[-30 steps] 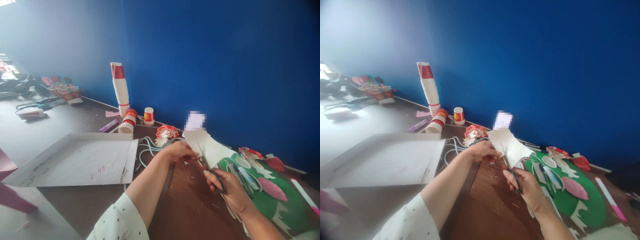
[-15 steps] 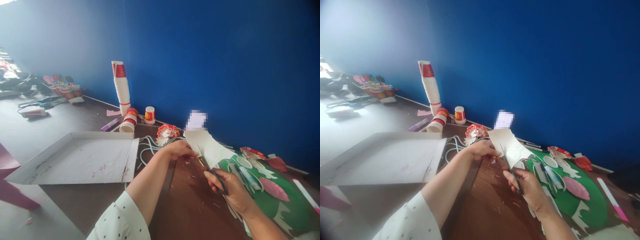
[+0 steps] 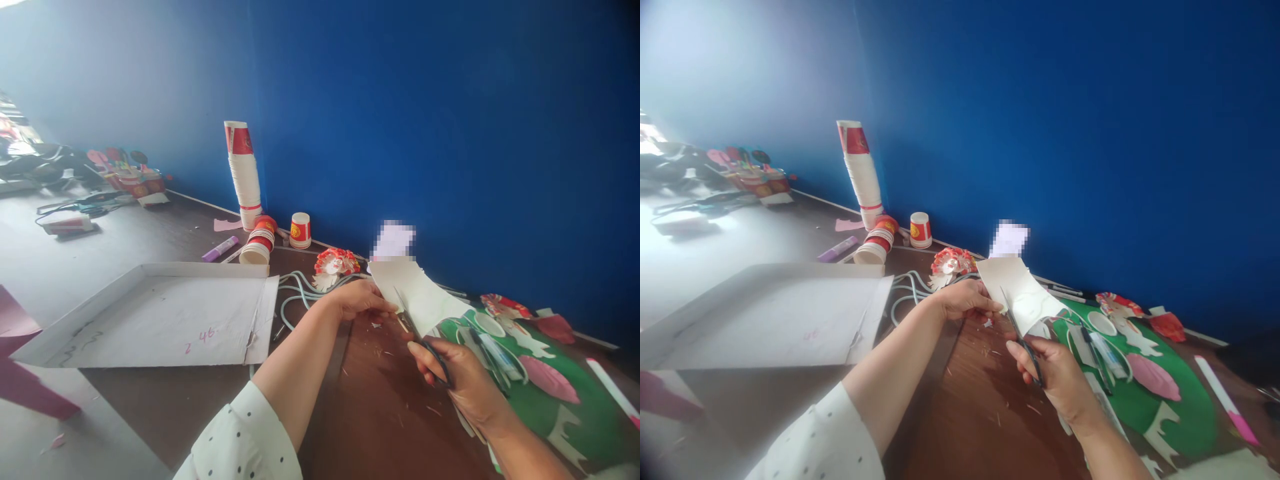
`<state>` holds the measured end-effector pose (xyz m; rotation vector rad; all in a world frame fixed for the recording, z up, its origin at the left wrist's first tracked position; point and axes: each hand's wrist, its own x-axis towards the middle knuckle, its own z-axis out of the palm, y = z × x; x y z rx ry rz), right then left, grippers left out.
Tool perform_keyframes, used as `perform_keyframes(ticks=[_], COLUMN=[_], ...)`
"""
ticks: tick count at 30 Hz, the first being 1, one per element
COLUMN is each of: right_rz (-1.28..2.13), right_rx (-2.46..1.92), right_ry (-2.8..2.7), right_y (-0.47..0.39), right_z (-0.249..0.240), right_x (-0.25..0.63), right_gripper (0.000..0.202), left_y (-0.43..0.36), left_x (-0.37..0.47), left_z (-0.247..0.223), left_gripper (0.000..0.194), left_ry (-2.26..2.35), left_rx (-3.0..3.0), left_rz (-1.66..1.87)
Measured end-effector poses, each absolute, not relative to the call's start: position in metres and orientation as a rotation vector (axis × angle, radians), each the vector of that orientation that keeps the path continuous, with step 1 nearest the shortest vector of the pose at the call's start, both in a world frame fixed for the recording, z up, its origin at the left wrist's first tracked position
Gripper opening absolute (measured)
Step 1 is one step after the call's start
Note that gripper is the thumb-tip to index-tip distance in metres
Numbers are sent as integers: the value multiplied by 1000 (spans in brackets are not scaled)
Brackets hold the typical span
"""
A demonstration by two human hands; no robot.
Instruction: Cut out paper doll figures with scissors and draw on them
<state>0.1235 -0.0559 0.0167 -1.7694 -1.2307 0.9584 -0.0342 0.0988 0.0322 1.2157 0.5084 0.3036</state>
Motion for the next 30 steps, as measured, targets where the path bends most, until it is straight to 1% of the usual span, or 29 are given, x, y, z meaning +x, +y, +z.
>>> perform_keyframes(ticks=[10, 20, 30], right_rz=[993, 1000, 956], right_rx=[-1741, -1753, -1782], right_ry=[-1196, -1183, -1263], right_y=[-55, -55, -55], right_z=[15, 12, 14], right_x=[125, 128, 127], right_gripper=[31, 36, 35], left_y=[101, 102, 99], left_x=[-32, -31, -30], left_z=[26, 24, 26], left_gripper=[23, 27, 27], left_ry=[479, 449, 461], left_rx=[1174, 1155, 1129], left_rz=[321, 316, 320])
